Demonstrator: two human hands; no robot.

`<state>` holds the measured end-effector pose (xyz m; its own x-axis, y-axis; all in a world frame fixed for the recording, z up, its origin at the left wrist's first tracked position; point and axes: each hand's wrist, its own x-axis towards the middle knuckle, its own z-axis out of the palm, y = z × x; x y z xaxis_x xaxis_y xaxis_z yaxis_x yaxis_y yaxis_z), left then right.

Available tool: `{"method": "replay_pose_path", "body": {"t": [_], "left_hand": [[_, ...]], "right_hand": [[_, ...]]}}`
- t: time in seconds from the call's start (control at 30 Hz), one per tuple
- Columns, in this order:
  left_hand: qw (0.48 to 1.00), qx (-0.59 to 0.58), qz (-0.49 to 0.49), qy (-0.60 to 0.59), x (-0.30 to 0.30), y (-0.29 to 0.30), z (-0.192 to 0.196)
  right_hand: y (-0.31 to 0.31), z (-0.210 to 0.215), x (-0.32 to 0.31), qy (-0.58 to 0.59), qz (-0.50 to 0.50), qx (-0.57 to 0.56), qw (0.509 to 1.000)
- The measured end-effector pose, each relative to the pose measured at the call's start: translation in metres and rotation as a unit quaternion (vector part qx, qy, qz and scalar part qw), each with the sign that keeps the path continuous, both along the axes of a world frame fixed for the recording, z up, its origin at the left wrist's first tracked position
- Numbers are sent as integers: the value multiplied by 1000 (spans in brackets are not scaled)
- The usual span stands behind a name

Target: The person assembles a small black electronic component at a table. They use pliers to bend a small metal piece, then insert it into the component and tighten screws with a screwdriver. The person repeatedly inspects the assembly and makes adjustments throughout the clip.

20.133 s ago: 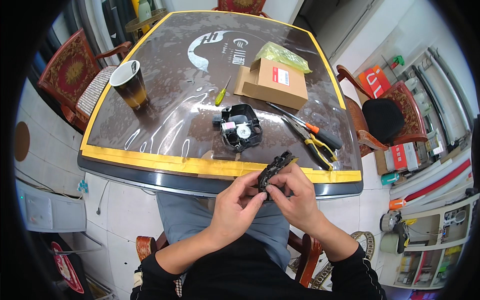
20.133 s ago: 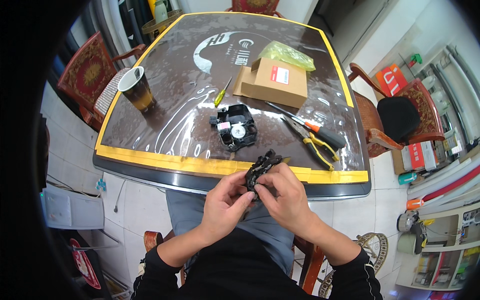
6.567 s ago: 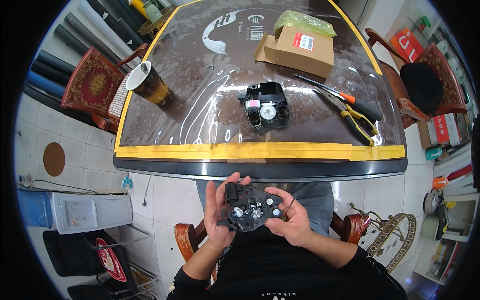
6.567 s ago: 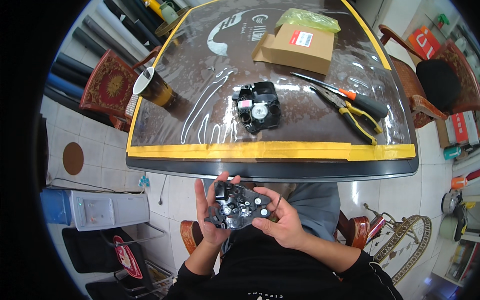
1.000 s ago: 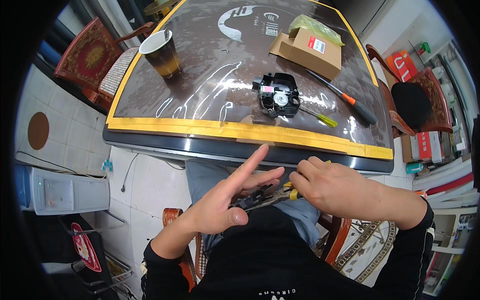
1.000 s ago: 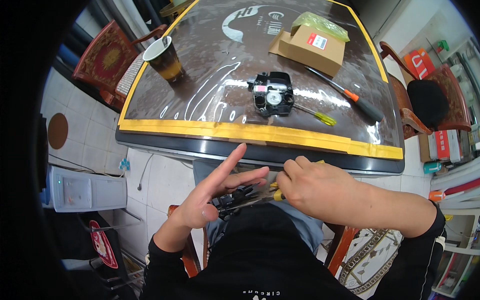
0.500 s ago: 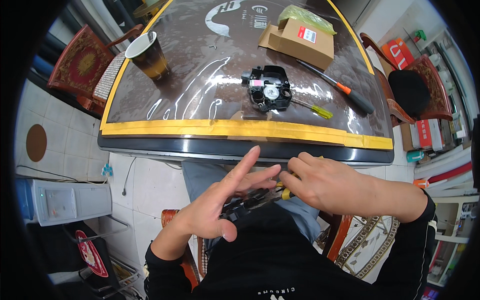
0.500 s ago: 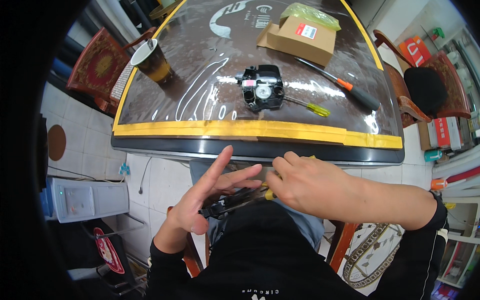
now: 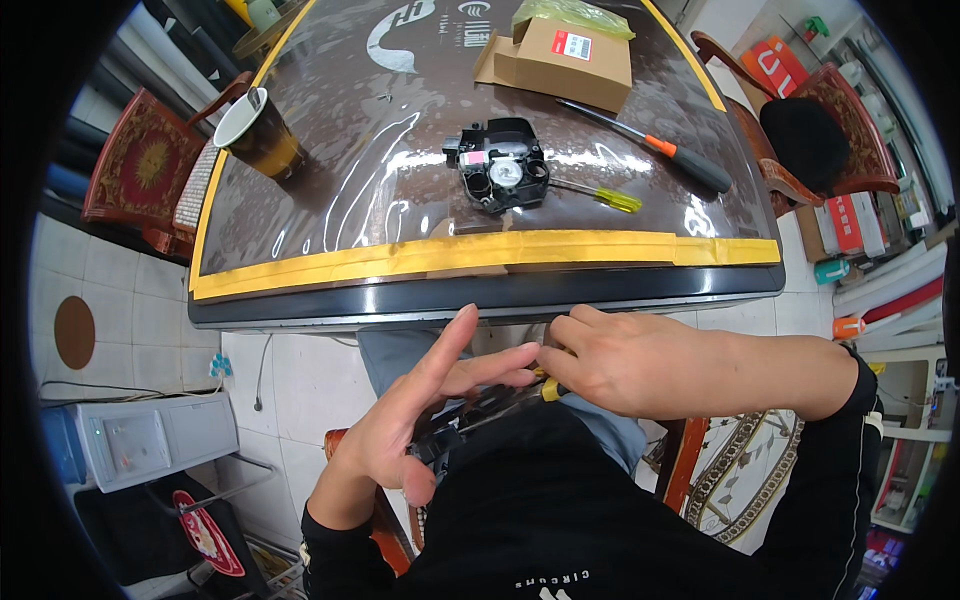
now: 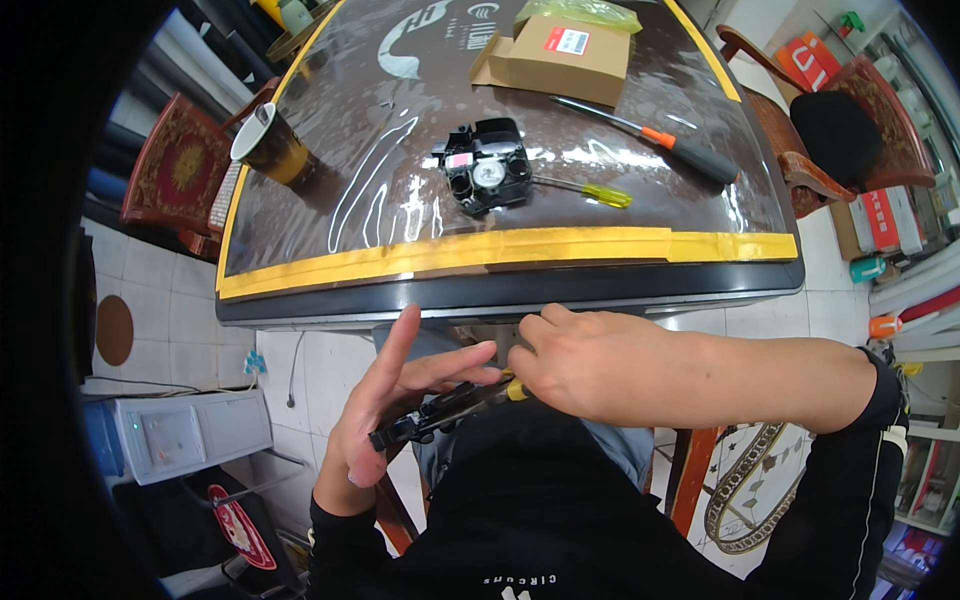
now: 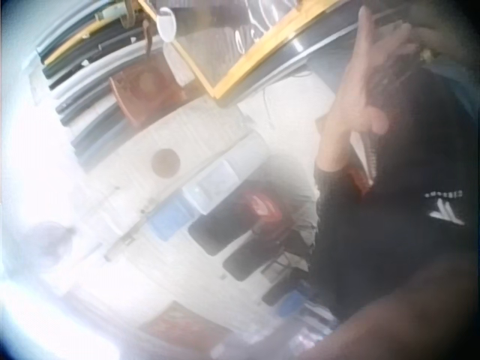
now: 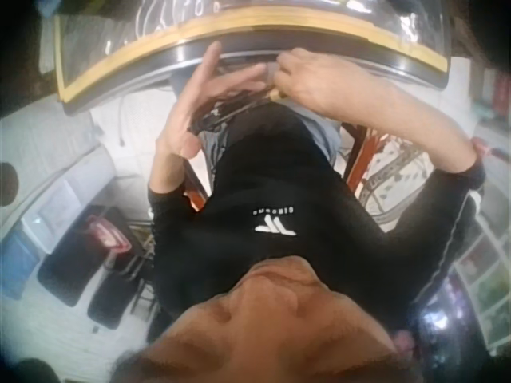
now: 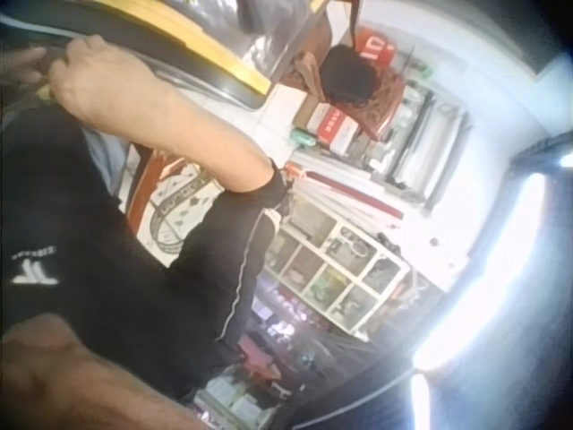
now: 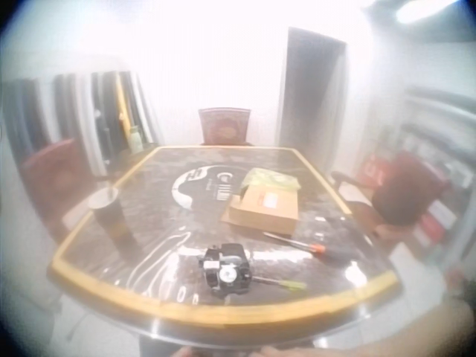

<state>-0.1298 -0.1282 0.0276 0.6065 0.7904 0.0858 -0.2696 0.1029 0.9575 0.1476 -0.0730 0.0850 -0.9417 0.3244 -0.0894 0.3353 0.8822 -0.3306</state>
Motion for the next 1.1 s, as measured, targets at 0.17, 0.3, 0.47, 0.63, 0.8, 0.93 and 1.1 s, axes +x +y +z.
{"method": "replay_pose_path", "body": {"t": [0.17, 0.3, 0.47, 0.63, 0.8, 0.93, 1.1], "left_hand": [[1000, -4, 0, -15, 0, -1, -3], [1000, -2, 0, -15, -1, -1, -5], [1000, 19, -7, -21, 0, 1, -7], [999, 39, -13, -31, 0, 3, -10], [999, 14, -5, -41, 1, 3, -10], [1000, 2, 3, -22, 0, 2, -9], [999, 32, 4, -12, 2, 2, -12]], "right_hand": [[-2, -4, 0, 4, -4, 5, 1000], [-1, -6, 1, 7, -6, 4, 1000], [-2, -11, 1, 20, -19, 20, 999], [-3, -14, 1, 30, -37, 42, 998], [-5, -20, -2, 36, -55, 89, 994], [-5, -25, -3, 43, -60, 117, 990], [-5, -31, -3, 58, -64, 137, 987]]}}
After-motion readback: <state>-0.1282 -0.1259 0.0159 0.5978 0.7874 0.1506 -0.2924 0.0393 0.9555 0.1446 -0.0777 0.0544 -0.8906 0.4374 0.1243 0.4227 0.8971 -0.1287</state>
